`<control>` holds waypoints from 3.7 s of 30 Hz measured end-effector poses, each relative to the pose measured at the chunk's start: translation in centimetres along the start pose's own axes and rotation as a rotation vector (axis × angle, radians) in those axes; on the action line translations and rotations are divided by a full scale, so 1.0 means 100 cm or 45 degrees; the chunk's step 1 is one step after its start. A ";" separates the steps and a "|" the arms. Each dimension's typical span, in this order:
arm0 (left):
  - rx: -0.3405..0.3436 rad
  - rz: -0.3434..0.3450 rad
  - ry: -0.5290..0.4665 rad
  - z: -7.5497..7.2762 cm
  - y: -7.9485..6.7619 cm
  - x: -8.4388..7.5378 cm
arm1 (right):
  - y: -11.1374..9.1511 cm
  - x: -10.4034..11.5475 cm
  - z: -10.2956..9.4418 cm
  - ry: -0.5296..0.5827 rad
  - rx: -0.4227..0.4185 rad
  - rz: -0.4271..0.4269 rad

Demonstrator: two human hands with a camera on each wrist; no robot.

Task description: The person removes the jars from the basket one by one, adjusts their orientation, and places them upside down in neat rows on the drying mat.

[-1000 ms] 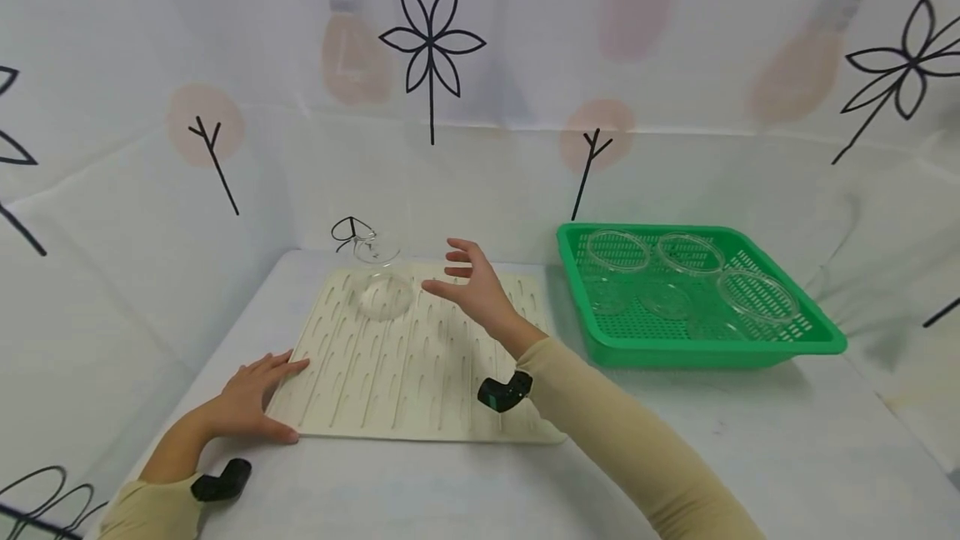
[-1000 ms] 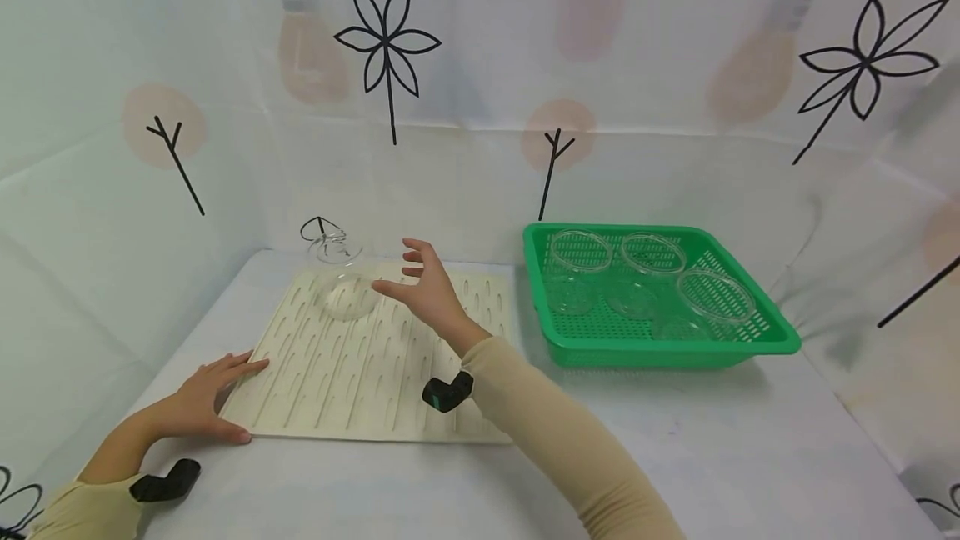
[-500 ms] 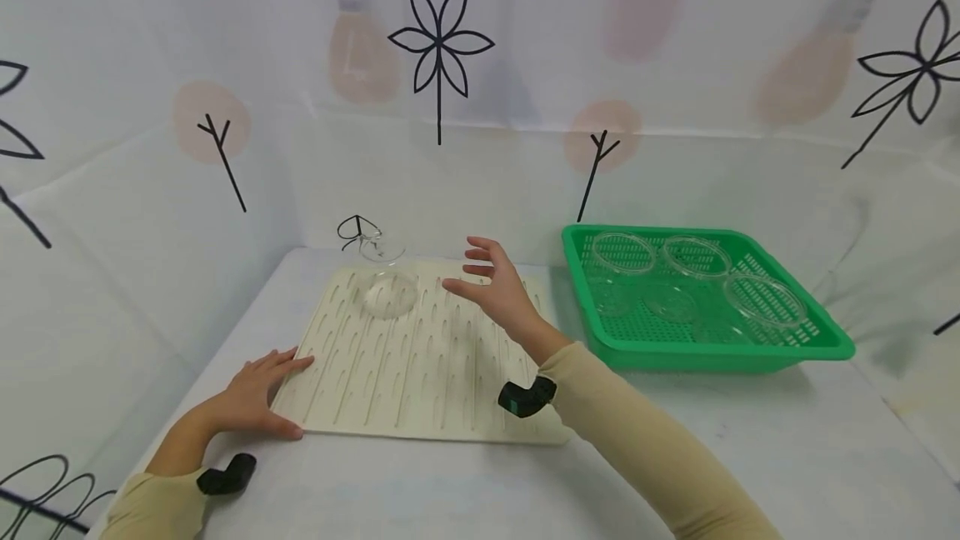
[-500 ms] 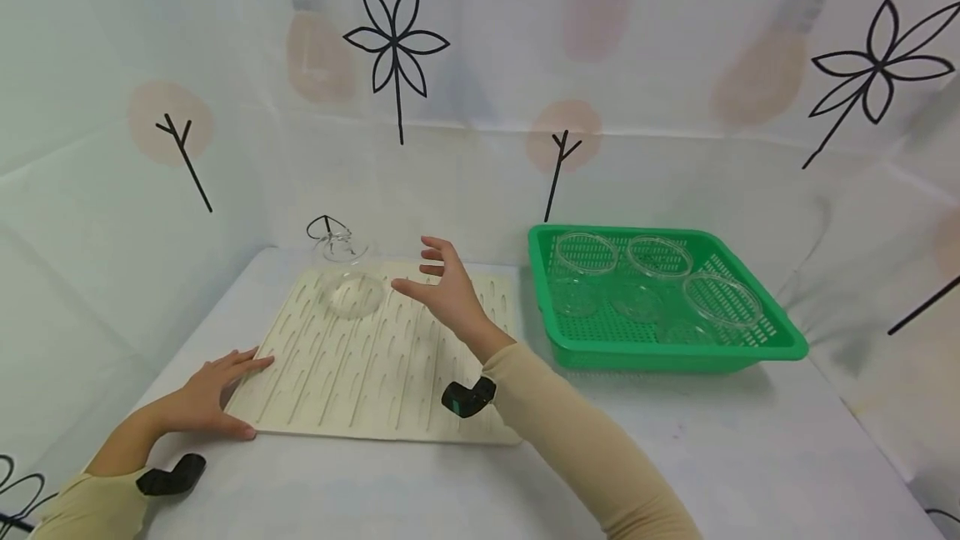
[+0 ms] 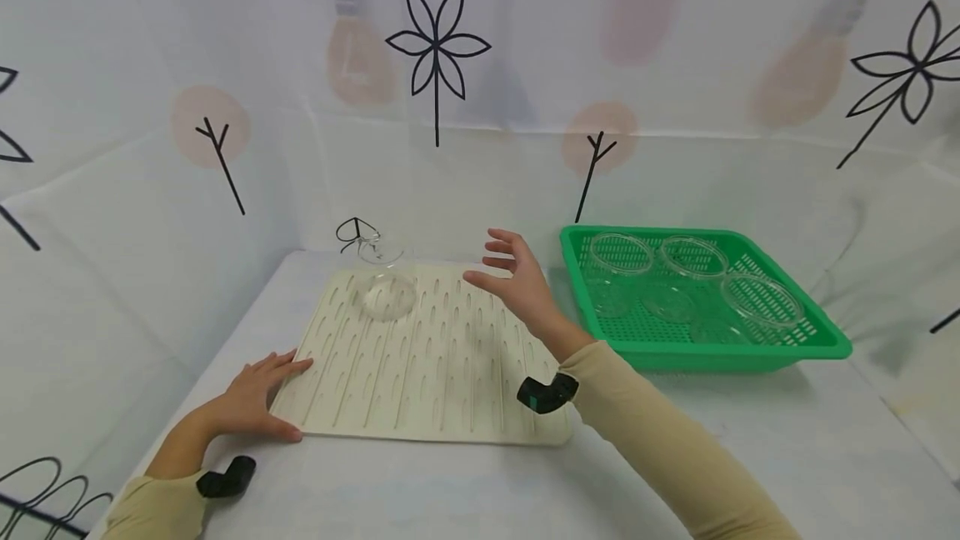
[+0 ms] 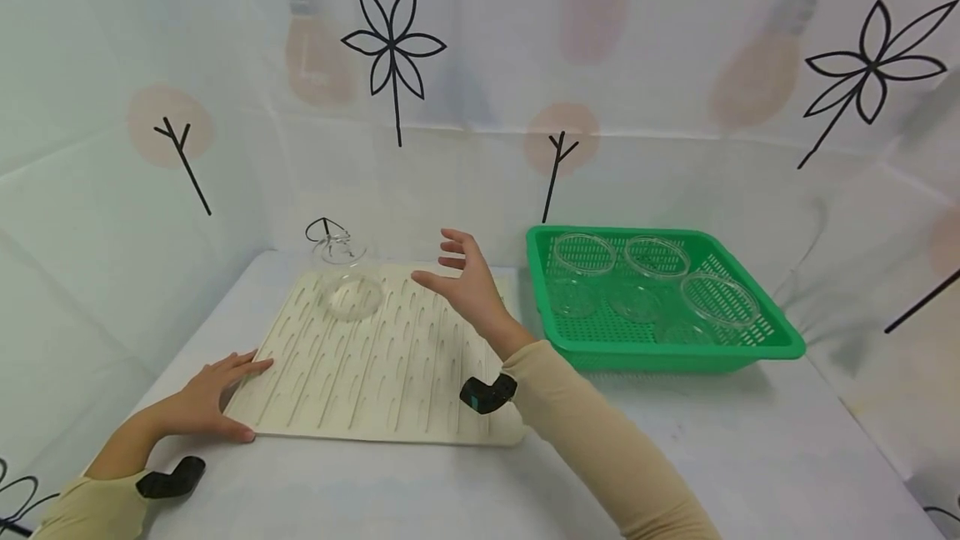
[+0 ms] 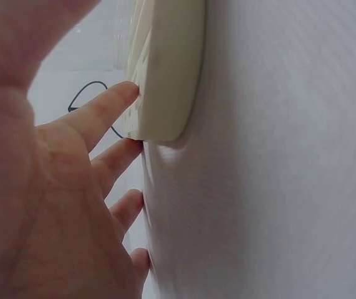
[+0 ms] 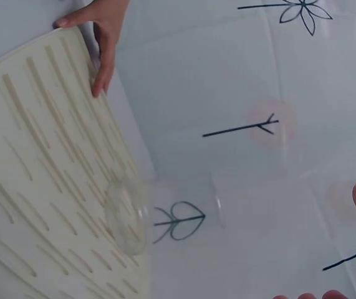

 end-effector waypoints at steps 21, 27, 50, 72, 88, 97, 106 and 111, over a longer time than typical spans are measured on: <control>-0.009 0.014 0.005 0.003 0.001 0.004 | -0.003 -0.002 -0.051 -0.017 -0.111 0.030; -0.008 0.015 -0.019 0.001 0.000 0.002 | -0.004 -0.003 -0.065 -0.008 -0.141 0.054; -0.011 0.021 -0.037 -0.001 -0.001 -0.003 | -0.012 -0.011 -0.118 -0.053 -0.244 0.120; -0.017 0.026 -0.047 0.000 -0.001 0.001 | -0.015 -0.030 -0.166 -0.113 -0.354 0.233; -0.008 0.013 -0.035 0.002 0.000 0.002 | -0.016 -0.056 -0.196 -0.181 -0.432 0.302; -0.018 0.021 -0.023 0.001 0.001 0.001 | -0.015 -0.066 -0.210 -0.226 -0.463 0.337; -0.012 0.001 -0.029 0.001 0.001 0.002 | -0.014 -0.076 -0.213 -0.207 -0.384 0.390; -0.013 0.008 -0.030 0.001 0.000 0.002 | -0.009 -0.082 -0.210 -0.206 -0.210 0.456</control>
Point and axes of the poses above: each hand's wrist, its own y-axis towards the middle knuckle, its own z-axis out of the palm, x = y × z, the point moved 5 cm from there along y, towards the middle knuckle, and after that the axes turned 6 degrees about -z, right-handed, at the moved point
